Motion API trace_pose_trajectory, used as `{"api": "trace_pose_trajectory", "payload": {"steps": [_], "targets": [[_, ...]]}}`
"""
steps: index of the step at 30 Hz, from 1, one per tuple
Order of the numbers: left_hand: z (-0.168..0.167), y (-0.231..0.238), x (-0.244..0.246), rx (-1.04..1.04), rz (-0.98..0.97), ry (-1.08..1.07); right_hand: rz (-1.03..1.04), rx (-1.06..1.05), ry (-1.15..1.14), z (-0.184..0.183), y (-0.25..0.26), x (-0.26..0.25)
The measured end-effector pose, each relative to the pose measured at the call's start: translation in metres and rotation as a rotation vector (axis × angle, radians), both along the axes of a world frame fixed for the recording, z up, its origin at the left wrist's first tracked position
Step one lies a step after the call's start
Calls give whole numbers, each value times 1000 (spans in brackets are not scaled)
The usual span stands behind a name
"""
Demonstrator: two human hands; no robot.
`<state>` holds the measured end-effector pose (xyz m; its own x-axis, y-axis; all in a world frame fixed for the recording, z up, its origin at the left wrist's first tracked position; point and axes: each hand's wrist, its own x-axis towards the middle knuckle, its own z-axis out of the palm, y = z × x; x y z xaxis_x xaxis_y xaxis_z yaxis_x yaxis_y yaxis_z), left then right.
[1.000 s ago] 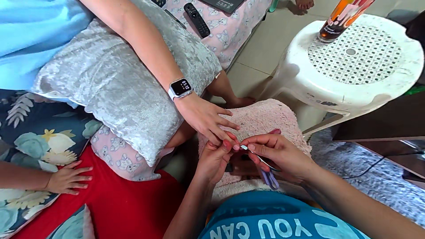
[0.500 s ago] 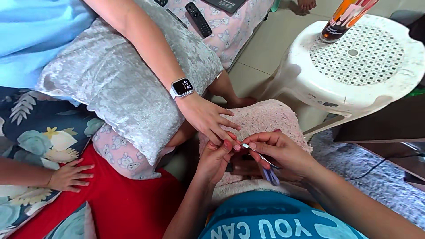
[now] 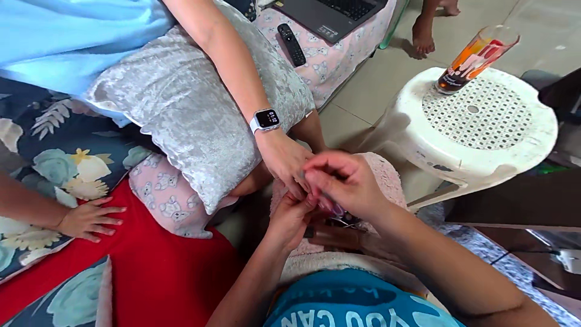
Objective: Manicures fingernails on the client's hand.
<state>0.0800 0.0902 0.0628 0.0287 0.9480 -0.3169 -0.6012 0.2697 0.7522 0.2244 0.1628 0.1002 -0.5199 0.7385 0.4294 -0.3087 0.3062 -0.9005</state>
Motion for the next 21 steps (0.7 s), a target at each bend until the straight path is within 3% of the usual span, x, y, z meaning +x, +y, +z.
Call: {"api": "trace_pose_trajectory", "payload": {"steps": [5,10,13,15,17,21], "targets": [[-5,2,-7,75,-123,-46,437,-40,-349,-33,-10,69],[-2,1,-4,39,-105,-112,397,-92,-1119,-35,-15,137],[-2,1,-2,20,-93,-152,413,-133,-1518,-31,-17,144],[-1,0,-1,10,-87,-169,457,-131,-1661,-14,-15,142],[1,0,-1,3,-84,-162,403,-40,-1570,5,-13,144],[5,-1,-2,4,-83,-105,216,161,-855,15,-12,123]]}}
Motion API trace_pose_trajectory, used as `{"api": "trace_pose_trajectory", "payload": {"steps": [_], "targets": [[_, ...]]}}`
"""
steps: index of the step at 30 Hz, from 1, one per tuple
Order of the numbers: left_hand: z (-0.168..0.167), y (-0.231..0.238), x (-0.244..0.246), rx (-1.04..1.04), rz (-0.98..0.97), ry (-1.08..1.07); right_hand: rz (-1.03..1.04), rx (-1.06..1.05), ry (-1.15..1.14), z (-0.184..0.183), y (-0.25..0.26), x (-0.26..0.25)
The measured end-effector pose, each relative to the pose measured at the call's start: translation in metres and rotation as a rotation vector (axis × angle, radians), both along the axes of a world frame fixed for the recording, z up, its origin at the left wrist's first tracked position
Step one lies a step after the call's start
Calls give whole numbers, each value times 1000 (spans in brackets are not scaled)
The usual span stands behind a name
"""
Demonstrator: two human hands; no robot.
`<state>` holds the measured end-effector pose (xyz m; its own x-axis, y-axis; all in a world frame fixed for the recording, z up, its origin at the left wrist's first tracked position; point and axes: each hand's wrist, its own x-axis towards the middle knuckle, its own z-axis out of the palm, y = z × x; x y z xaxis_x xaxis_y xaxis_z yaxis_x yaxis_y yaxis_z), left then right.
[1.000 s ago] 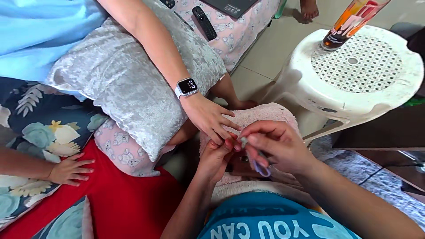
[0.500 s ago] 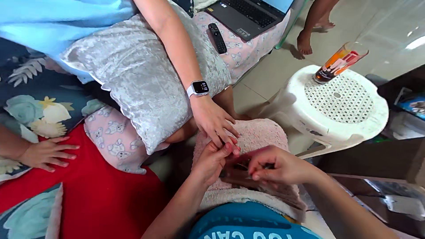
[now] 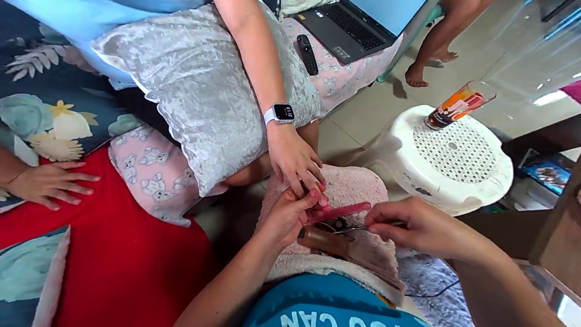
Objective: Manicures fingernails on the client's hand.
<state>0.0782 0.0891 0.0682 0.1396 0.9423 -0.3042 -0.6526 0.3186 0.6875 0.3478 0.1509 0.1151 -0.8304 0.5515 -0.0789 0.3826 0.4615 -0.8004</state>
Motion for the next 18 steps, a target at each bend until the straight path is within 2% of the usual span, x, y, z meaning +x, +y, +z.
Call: {"api": "trace_pose_trajectory", "payload": {"steps": [2,4,18], "targets": [[3,0,0,3,10,29,-17,-32,198,-2,3,-23],[6,-1,-1,12,13,47,-23,-21,244,-4,9,-41],[12,-1,0,-9,58,51,91,69,219,0,25,-60]]}}
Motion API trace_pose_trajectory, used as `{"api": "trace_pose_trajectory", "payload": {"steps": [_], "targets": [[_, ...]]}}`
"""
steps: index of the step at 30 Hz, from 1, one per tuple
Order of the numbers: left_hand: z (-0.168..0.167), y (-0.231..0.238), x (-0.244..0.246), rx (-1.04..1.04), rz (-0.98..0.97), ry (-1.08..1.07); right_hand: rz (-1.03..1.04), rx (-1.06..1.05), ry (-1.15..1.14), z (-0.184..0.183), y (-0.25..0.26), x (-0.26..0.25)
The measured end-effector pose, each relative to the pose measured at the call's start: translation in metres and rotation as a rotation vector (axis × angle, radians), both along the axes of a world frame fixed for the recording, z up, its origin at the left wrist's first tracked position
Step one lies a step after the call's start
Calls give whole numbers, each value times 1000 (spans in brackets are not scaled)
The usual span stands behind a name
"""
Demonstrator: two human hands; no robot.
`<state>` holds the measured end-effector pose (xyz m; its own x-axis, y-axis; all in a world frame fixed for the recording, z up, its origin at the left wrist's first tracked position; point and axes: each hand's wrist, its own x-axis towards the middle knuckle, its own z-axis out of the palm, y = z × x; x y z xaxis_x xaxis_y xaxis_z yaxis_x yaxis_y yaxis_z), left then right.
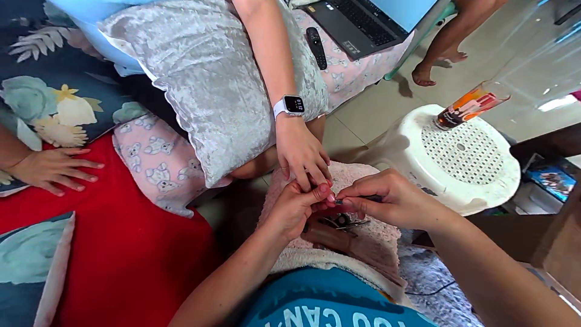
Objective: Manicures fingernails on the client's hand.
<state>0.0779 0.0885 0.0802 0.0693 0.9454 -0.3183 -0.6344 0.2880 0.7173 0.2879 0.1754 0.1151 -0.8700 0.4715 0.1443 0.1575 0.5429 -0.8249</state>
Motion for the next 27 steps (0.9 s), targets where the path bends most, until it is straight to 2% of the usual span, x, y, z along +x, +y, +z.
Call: {"api": "trace_pose_trajectory", "payload": {"steps": [21,27], "targets": [[-1,1,4,-37,40,10,-63,82,35,-9,-8,-1],[-3,1,4,-20,25,12,-62,44,-1,-8,-8,0]]}}
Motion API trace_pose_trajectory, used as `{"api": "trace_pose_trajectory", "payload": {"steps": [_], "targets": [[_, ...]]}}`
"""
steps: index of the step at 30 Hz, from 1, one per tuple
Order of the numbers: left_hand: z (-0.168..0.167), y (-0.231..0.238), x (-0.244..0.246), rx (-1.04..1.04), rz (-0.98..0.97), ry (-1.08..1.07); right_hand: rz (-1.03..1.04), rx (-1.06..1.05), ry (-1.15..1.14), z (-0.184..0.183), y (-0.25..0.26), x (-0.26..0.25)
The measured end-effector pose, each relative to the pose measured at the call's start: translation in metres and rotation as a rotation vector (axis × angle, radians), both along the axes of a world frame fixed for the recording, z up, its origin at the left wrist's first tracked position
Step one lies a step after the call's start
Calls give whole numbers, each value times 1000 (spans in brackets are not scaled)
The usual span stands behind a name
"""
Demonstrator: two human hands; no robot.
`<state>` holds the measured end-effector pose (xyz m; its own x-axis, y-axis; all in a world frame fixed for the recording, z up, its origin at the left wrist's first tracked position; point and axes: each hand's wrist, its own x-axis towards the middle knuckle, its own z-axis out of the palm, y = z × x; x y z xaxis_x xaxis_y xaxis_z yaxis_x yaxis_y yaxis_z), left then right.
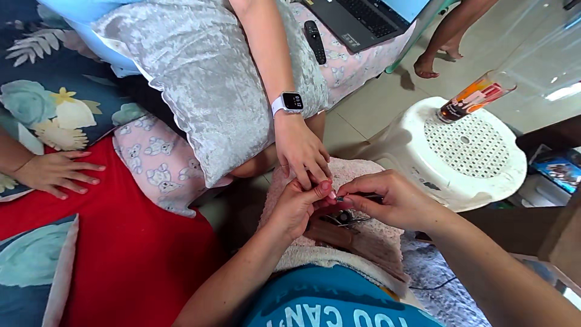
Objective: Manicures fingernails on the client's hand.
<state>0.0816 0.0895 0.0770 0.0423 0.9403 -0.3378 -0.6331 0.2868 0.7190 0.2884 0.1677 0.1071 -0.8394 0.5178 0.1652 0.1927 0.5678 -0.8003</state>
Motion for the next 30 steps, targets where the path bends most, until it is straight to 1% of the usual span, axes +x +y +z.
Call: {"api": "trace_pose_trajectory", "payload": {"steps": [8,11,15,17,30], "targets": [[2,-1,1,-10,3,-2,0,-120,-7,4,-2,2],[2,0,2,-18,13,-2,-27,-82,-5,4,-5,0],[2,0,4,-23,30,0,-84,38,-15,2,-12,-2],[1,0,5,-21,30,4,-97,62,-14,0,-14,-2],[2,0,6,-21,33,6,-84,-59,-8,3,-14,2]]}}
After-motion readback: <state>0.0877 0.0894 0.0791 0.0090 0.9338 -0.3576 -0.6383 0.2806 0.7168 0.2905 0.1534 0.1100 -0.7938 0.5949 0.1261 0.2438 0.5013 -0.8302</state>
